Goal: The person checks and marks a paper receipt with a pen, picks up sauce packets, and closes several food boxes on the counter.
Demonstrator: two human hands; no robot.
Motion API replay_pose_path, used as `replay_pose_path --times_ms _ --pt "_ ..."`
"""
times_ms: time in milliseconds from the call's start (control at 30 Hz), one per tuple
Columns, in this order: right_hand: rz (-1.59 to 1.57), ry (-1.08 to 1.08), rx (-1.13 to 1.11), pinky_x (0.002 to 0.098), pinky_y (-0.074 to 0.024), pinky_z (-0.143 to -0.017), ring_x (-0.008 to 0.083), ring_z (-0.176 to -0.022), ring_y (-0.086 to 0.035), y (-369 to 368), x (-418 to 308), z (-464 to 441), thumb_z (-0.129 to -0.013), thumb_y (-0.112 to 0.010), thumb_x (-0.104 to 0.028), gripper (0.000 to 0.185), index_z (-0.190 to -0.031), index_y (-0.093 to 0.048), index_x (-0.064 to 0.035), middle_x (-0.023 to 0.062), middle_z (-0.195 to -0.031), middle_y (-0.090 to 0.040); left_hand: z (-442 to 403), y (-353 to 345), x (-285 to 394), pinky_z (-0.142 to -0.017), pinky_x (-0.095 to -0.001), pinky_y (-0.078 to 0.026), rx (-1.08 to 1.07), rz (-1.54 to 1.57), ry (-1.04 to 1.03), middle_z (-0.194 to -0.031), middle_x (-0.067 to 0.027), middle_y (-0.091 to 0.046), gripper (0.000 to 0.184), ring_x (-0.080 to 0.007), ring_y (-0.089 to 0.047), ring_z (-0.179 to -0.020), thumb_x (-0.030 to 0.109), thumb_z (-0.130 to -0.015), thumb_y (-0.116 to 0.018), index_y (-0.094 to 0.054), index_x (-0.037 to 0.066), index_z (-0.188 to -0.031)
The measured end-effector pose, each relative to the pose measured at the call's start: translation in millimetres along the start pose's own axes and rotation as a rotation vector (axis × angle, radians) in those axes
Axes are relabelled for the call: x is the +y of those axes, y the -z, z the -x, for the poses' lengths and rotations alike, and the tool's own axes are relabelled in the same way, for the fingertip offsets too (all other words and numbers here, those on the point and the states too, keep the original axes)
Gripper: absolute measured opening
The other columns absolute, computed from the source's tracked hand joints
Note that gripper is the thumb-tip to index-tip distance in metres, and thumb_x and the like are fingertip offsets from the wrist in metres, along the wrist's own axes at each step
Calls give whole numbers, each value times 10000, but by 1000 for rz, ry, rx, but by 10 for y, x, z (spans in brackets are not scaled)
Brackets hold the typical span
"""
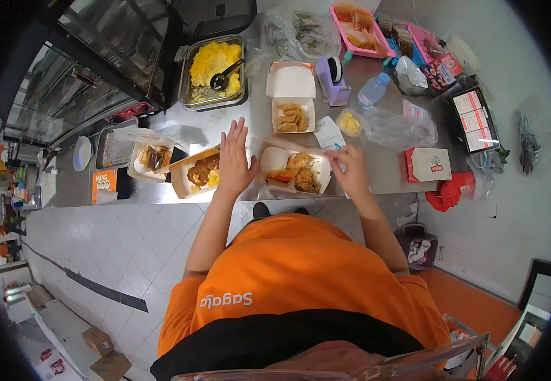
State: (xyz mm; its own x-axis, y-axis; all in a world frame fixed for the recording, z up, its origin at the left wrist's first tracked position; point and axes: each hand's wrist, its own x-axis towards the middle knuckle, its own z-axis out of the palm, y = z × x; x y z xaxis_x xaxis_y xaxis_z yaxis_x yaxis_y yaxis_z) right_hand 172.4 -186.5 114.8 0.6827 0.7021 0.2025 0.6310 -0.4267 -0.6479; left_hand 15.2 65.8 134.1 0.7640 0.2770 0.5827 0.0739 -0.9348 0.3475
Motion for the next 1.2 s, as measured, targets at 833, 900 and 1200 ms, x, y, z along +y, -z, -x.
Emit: replay_pose_path --times_ms 833,900,1200 --pt "-246 -185 -286 440 -324 -1053 388 -1322 -341 -294 -11 331 -879 -559 -109 656 -1455 -244 -118 227 -1461 -288 714 -291 174 -1008 -508 -350 -518 221 390 -1240 -240 -533 703 -427 -503 -1121 40 -806 -484 -249 143 -1460" --pt "-162 -35 -287 508 -267 -1081 402 -1374 -240 -436 153 463 -869 -619 -209 815 -1489 -104 -89 244 -1518 -136 889 -346 136 -1073 -529 -243 -542 231 361 -1391 -196 -389 755 -436 -378 -1244 45 -789 -513 -213 154 -1472" --pt "215 248 -519 514 -135 -1133 390 -1420 -67 -126 15 216 -736 -658 -586 1088 -1444 -141 59 260 -1520 -72 800 -396 103 -986 -455 -397 -482 423 429 -1287 -268 -459 788 -432 -461 -1180 192 -670 -769 -364 24 -1325"
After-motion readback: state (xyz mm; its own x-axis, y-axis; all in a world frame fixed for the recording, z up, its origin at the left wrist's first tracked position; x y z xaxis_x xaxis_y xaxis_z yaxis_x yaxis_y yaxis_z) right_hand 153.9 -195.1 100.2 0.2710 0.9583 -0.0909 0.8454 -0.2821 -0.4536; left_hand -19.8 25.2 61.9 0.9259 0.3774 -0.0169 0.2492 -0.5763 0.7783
